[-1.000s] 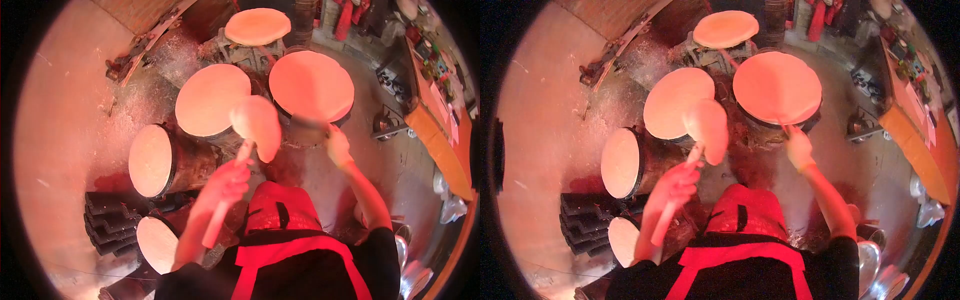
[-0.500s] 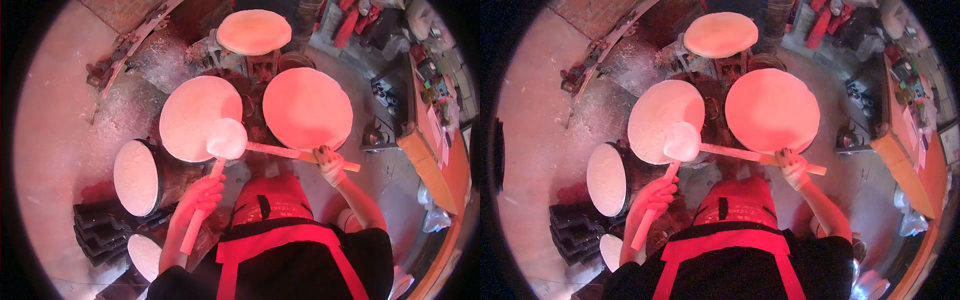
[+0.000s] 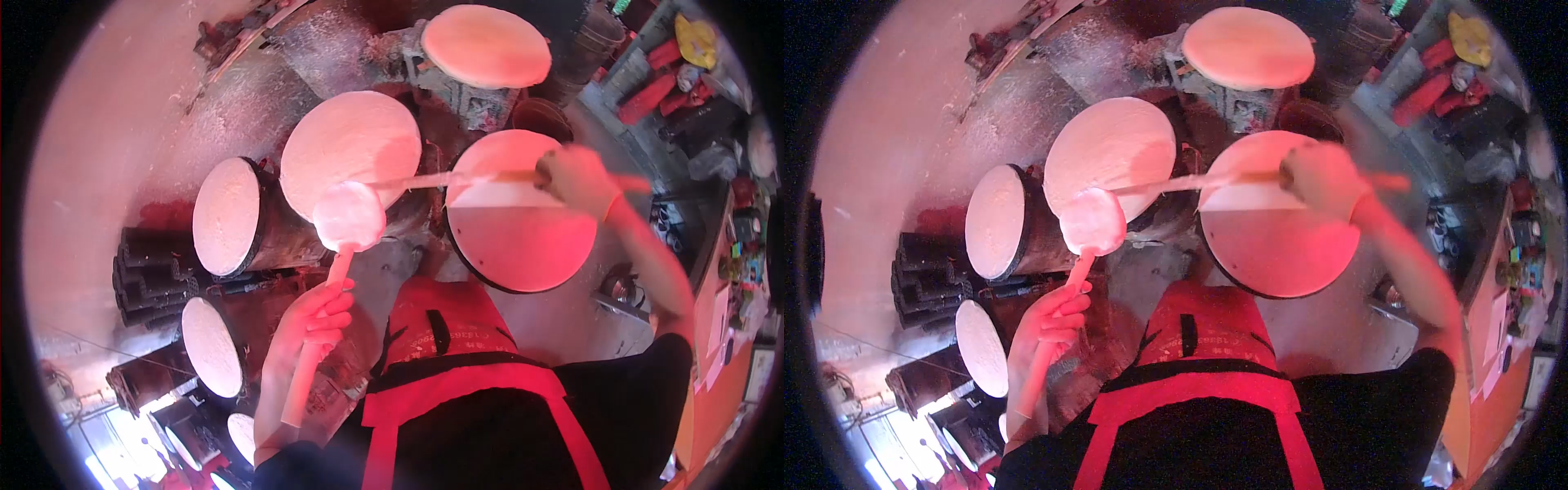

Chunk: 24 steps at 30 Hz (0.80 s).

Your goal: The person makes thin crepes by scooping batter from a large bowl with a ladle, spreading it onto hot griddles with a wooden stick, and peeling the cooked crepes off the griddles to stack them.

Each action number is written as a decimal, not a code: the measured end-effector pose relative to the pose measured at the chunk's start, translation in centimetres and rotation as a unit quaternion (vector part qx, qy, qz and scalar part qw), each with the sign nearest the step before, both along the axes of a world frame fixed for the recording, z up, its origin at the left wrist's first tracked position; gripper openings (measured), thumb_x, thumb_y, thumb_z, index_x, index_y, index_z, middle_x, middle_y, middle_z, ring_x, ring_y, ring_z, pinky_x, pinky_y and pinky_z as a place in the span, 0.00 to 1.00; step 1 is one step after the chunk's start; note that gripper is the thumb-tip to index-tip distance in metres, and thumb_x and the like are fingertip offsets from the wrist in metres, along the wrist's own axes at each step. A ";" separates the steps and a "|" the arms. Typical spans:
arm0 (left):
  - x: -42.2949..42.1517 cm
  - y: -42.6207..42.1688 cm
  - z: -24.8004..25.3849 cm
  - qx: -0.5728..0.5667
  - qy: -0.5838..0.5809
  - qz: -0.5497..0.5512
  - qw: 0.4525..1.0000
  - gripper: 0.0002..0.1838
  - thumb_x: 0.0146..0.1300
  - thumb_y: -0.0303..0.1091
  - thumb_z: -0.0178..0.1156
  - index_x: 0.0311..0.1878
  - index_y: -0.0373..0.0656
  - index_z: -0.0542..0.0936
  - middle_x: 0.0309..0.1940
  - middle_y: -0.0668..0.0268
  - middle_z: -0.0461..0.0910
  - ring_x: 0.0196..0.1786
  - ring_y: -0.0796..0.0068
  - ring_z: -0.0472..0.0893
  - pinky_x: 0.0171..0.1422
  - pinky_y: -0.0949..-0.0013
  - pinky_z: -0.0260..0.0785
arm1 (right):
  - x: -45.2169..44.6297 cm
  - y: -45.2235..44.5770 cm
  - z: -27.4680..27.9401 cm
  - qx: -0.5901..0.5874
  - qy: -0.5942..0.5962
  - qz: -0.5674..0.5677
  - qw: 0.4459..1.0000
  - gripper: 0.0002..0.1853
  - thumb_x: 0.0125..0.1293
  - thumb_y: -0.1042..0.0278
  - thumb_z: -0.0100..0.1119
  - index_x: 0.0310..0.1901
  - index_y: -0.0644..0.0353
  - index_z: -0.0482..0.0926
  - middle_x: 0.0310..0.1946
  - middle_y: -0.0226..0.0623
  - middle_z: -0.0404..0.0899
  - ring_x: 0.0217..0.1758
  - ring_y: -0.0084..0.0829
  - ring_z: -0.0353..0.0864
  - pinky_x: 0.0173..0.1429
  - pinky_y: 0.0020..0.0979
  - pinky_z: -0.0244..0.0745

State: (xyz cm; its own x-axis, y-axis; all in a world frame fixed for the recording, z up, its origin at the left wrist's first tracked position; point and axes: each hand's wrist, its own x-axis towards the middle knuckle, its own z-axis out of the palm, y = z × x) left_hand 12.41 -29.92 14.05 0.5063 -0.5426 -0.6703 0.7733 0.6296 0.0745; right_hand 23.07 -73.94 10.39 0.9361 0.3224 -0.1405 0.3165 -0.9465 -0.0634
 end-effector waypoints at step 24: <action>31.8 1.8 -3.5 0.056 -0.117 -0.182 0.975 0.11 0.73 0.36 0.52 0.52 0.42 0.67 0.25 0.74 0.63 0.18 0.89 0.59 0.17 0.84 0.47 | 36.6 -11.2 -19.7 0.778 -0.162 -0.486 0.363 0.11 0.61 0.68 0.69 0.39 0.65 0.82 0.29 0.33 0.80 0.25 0.30 0.76 0.30 0.34 0.73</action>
State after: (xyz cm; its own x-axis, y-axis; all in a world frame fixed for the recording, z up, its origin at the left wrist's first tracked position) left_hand 44.22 -28.14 10.51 0.4396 -0.6456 -0.6245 0.8978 0.2938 0.3282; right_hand 59.71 -85.12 -9.34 0.5997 -0.7302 -0.3273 0.1111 0.4810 -0.8696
